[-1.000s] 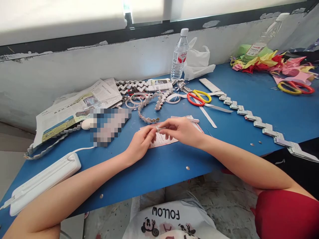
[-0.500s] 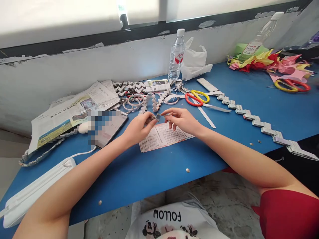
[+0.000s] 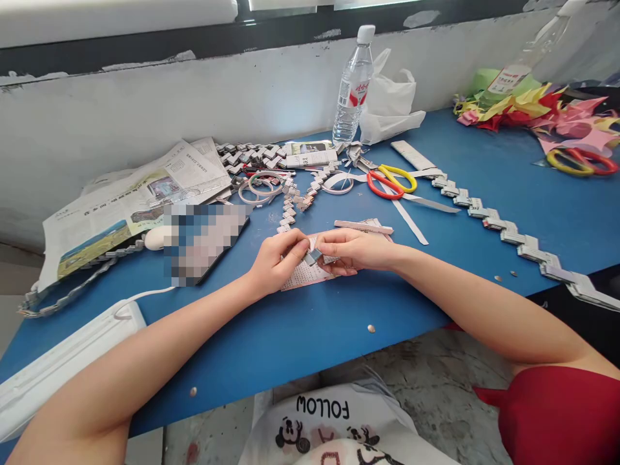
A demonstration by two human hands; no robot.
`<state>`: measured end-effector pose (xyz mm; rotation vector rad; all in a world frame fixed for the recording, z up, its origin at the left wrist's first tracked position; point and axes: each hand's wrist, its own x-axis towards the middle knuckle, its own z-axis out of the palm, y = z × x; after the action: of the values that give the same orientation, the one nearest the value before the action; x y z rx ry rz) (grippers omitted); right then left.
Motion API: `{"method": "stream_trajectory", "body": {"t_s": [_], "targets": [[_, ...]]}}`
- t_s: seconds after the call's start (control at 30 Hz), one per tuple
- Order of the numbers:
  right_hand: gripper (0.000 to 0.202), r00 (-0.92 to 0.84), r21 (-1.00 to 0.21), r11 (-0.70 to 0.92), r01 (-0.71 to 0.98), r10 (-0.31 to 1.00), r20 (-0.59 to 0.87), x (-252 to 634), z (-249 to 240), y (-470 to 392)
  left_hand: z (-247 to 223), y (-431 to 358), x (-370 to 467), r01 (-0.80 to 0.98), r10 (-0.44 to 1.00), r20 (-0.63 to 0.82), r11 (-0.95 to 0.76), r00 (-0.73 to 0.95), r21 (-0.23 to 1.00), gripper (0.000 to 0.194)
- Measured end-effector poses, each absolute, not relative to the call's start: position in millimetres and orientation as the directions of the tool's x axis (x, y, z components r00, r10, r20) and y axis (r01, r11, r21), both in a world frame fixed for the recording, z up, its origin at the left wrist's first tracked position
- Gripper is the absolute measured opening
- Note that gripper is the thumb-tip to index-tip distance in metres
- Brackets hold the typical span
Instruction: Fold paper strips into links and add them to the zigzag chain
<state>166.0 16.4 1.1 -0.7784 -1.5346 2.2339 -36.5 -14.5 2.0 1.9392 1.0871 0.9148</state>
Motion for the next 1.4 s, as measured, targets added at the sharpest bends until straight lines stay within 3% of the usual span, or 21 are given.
{"method": "stream_trajectory", "body": {"t_s": [0.13,0.3,0.5,1.13,1.4], "targets": [[0.027,-0.806,-0.933,-0.354,0.068,0.532,-0.261,164,-2,14,3,-16,-36,0.425,0.884,0.266,-0.425,0.385,0.799,0.028],[0.024,-0.782,-0.97,-0.219,0.102,0.585,-0.214,163,-3,13,0,-13,-35,0.502,0.861,0.284,-0.483,0.422,0.718,0.027],[0.029,-0.802,-0.984,-0.15,0.1,0.573,-0.169,162,0,9,-2,-14,-36,0.467,0.782,0.367,-0.604,0.504,0.646,0.026],[0.03,-0.847,-0.99,-0.129,0.064,0.517,-0.122,165,1,4,1,-15,-37,0.387,0.746,0.325,-0.604,0.581,0.697,0.03],[0.029,-0.826,-0.995,-0.049,0.09,0.554,-0.102,166,1,5,0,-13,-41,0.364,0.718,0.384,-0.65,0.58,0.667,0.027]]}}
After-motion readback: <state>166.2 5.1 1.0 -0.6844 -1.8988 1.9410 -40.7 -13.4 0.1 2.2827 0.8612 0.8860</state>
